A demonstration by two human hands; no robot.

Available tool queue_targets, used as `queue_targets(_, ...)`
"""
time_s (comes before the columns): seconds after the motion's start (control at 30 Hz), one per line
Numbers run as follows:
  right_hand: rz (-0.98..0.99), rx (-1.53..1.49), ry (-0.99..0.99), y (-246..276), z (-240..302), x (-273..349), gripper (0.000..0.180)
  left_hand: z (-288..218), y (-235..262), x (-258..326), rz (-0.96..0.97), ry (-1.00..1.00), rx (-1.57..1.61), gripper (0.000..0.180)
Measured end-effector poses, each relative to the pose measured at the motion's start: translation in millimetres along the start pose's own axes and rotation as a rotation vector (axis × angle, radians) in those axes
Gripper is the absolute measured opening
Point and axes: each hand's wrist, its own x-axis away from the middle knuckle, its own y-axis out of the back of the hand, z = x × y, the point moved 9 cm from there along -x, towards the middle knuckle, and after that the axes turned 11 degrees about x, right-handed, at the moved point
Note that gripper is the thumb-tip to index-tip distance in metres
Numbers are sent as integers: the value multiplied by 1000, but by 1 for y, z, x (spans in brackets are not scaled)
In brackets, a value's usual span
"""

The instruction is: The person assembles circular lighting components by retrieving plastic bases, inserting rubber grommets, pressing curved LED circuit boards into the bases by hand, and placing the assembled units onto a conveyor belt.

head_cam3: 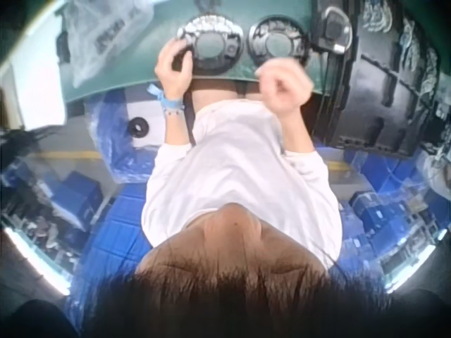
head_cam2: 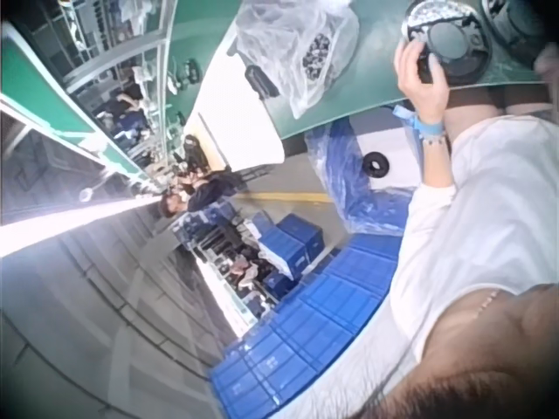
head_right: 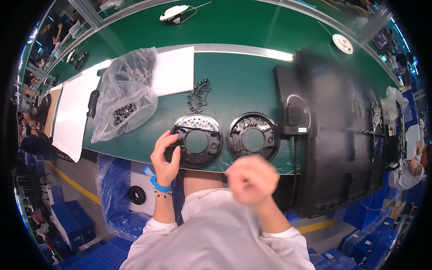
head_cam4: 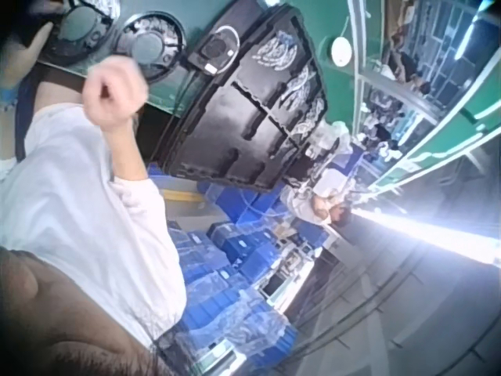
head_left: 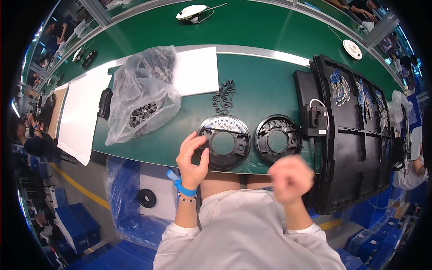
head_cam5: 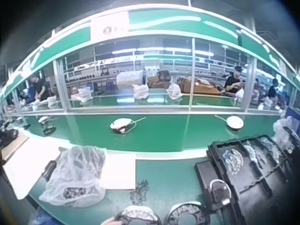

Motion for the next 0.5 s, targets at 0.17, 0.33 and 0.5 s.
queue_targets(0.17,315,-106,216,-55,19,87,15,13,8,2,-50,71,82,11)
queue_targets(0.33,385,-194,234,-65,19,97,16,17,37,6,-95,161,155,11)
queue_targets(0.5,352,-107,122,-68,-16,96,15,-4,68,-19,-172,134,118,10)
